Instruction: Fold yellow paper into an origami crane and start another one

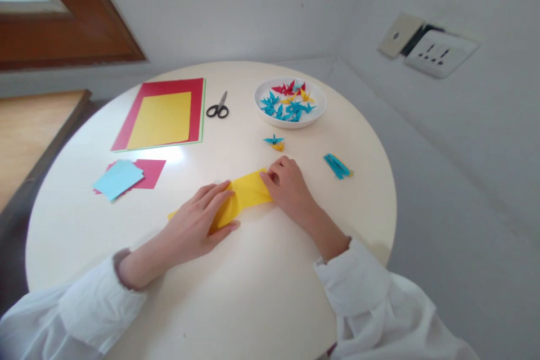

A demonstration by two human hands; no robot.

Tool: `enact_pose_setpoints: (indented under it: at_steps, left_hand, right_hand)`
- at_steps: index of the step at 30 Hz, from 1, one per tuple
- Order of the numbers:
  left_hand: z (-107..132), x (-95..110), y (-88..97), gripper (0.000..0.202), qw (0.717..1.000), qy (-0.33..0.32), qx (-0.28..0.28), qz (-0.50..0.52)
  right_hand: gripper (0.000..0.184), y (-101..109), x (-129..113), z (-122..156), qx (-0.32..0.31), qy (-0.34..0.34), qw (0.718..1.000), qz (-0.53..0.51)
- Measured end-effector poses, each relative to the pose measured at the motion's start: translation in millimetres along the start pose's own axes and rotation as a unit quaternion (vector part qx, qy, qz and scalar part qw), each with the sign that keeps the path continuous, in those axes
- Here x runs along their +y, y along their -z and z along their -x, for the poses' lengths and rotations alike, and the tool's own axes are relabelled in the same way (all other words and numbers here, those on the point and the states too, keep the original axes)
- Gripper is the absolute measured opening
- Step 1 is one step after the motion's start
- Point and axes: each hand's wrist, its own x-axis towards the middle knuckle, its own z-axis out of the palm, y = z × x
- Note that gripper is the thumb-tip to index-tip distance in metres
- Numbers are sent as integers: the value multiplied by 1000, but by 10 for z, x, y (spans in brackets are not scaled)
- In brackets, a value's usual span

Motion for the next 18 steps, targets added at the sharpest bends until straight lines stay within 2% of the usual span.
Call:
enact_pose_setpoints:
  at_steps: [4, 5, 7, 9, 11, 14, 16, 18]
  left_hand:
    - [-8, -9, -20, 24, 999, -9, 34, 5]
    - [-12, -15, -20, 19, 999, -9, 43, 14]
    - [-23, -26, -5, 15, 998, -6, 58, 33]
    - [-38, -36, 36, 19, 997, 2, 59, 49]
    - [-54, -40, 98, 20, 996, 29, 37, 70]
    - [-73, -36, 210, 20, 989, 101, -12, 106]
    - [-82, -27, 290, 22, 978, 138, -45, 151]
    - [-86, -18, 375, 24, 961, 157, -69, 219]
  right_hand:
    - [10, 30, -46, -1, 20, -28, 999, -23]
    - [11, 46, -63, 3, 28, -25, 999, -37]
    - [26, 95, -100, 15, 23, 13, 997, -72]
    - [42, 159, -137, 30, -19, 83, 991, -103]
    - [57, 227, -171, 46, -60, 125, 982, -130]
    - [71, 306, -222, 74, -104, 134, 971, -167]
    - [67, 338, -265, 96, -113, 131, 968, -183]
    - [53, 357, -316, 120, -113, 138, 964, -196]
